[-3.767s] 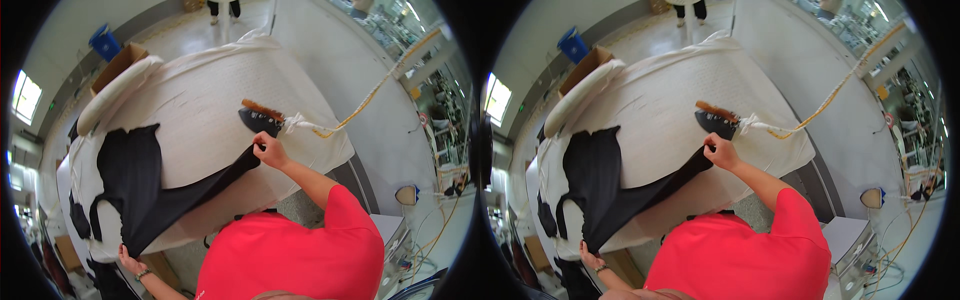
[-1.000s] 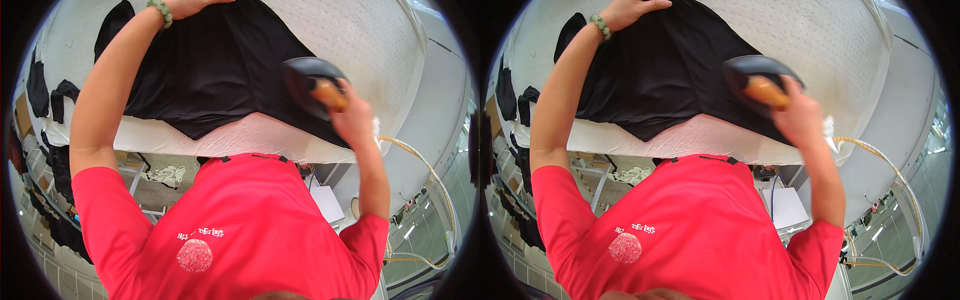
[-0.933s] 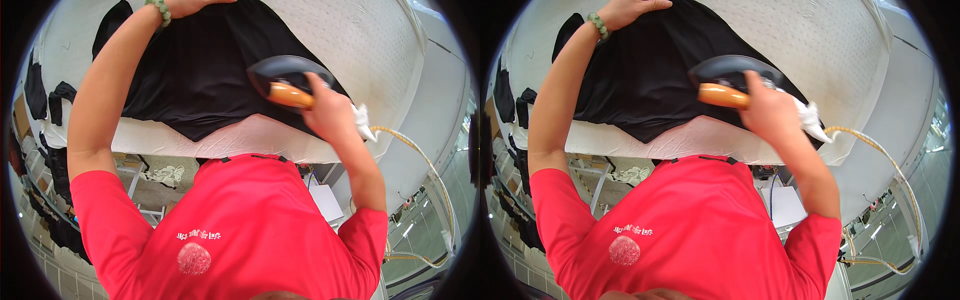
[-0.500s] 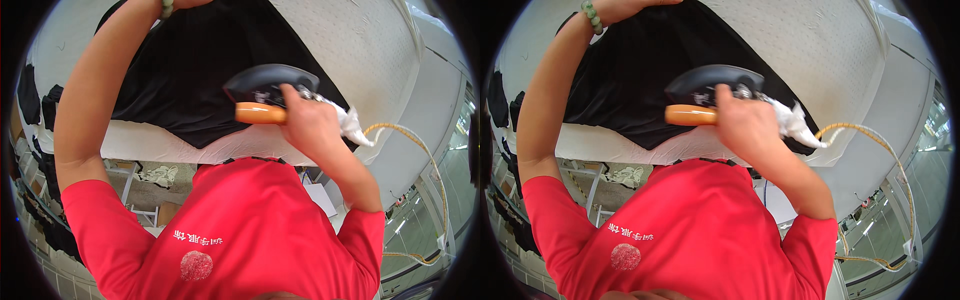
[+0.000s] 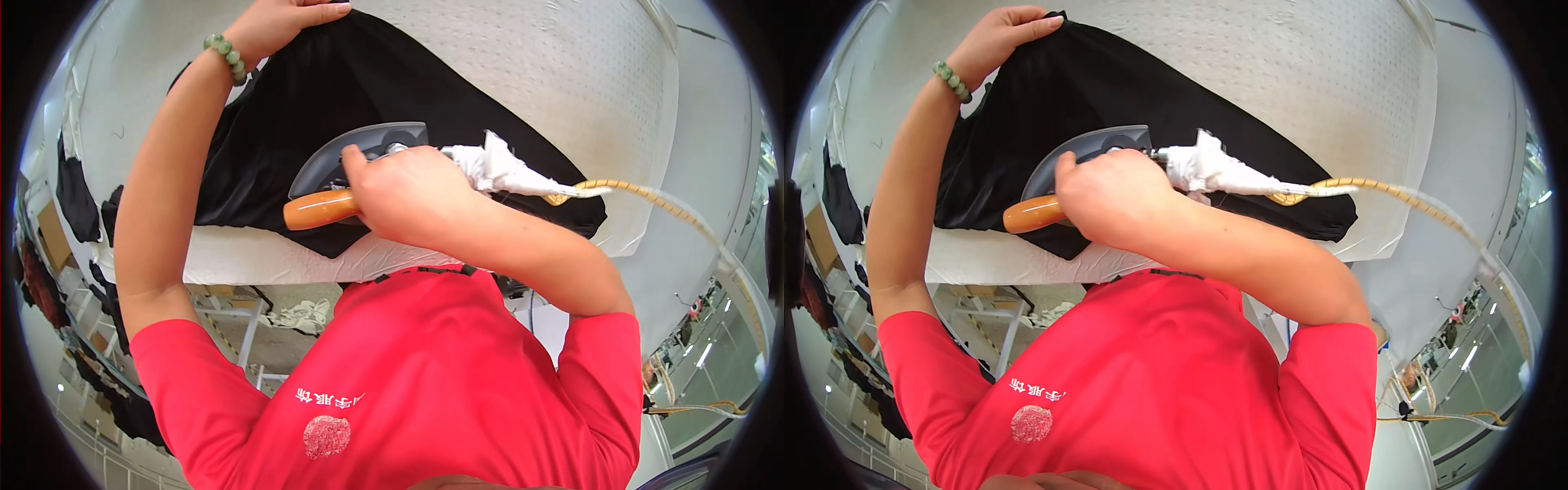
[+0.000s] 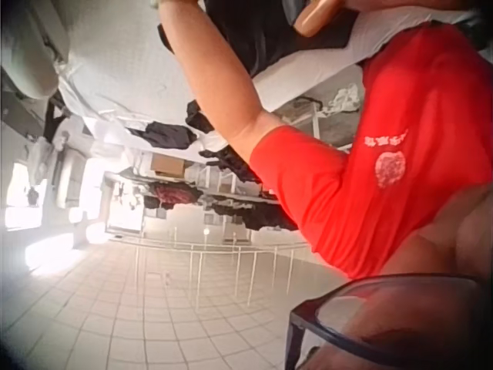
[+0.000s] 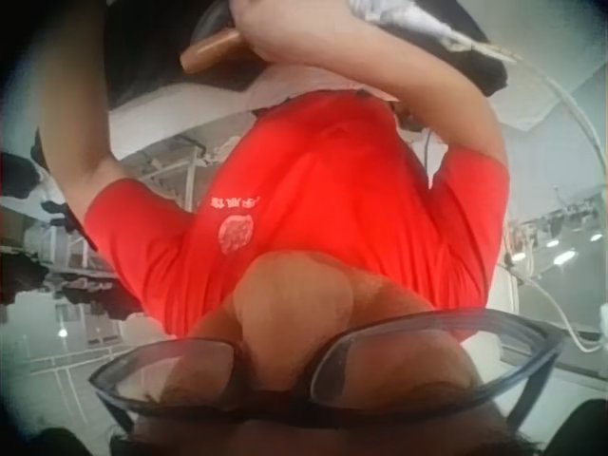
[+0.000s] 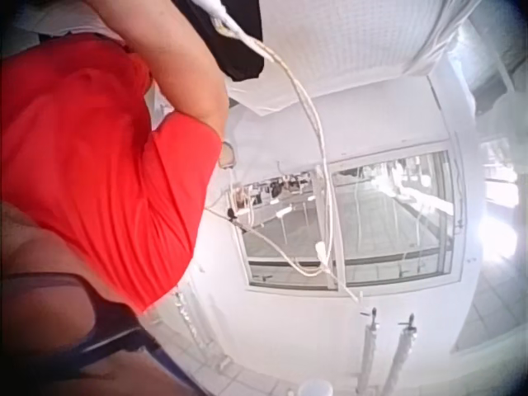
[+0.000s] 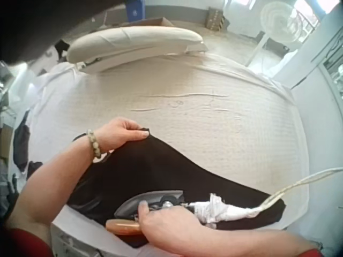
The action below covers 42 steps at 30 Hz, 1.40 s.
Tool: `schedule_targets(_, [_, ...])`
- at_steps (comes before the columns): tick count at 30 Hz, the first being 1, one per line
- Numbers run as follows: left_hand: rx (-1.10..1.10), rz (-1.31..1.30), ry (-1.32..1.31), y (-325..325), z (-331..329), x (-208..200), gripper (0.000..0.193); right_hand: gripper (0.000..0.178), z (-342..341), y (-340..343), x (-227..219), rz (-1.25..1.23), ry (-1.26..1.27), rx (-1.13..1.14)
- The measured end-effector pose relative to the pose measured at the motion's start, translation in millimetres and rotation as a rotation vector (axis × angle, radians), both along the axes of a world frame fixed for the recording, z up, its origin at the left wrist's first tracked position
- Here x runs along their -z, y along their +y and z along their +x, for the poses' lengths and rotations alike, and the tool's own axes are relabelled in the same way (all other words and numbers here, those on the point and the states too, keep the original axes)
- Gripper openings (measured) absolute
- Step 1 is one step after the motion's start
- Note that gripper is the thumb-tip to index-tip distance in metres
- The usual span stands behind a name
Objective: The person is ironing a black garment on an industrial pressing table.
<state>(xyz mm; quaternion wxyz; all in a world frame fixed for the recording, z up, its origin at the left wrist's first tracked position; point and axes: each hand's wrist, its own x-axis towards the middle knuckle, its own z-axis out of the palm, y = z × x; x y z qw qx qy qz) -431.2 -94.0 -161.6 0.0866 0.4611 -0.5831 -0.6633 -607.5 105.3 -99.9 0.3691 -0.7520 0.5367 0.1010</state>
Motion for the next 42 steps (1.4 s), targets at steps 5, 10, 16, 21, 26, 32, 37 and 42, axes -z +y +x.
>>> schedule_targets(5, [0.040, -0.047, -0.071, -8, 4, 0, 0.030, 0.044, -30, -20, 12, -0.369, 0.046, 0.215])
schedule_targets(10, [-0.121, 0.093, 0.051, -7, 2, -7, 0.023, 0.046, -113, 21, 10, -0.378, 0.093, 0.154])
schedule_targets(16, [-0.151, 0.165, 0.248, -13, 18, -26, 0.024, 0.051, -184, 102, -14, 0.046, 0.311, 0.138])
schedule_targets(21, [-0.269, 0.195, 0.247, 18, 29, -28, 0.024, 0.057, -219, 142, -10, -0.150, 0.290, 0.782])
schedule_targets(26, [-0.404, 0.267, 0.311, 65, 18, -46, 0.019, 0.061, -189, 130, -3, -0.233, 0.163, 0.782])
schedule_targets(32, [-0.556, 0.270, 0.338, 114, 7, -89, 0.020, 0.058, -92, 73, -11, -0.390, -0.341, 0.676])
schedule_targets(37, [-0.707, 0.250, 0.417, 156, 3, -124, 0.020, 0.054, -58, 51, -28, -0.536, -0.504, 0.642])
schedule_targets(42, [-0.773, 0.158, 0.490, 211, 38, -144, 0.021, 0.045, -109, 63, -44, -0.493, -0.393, 0.551])
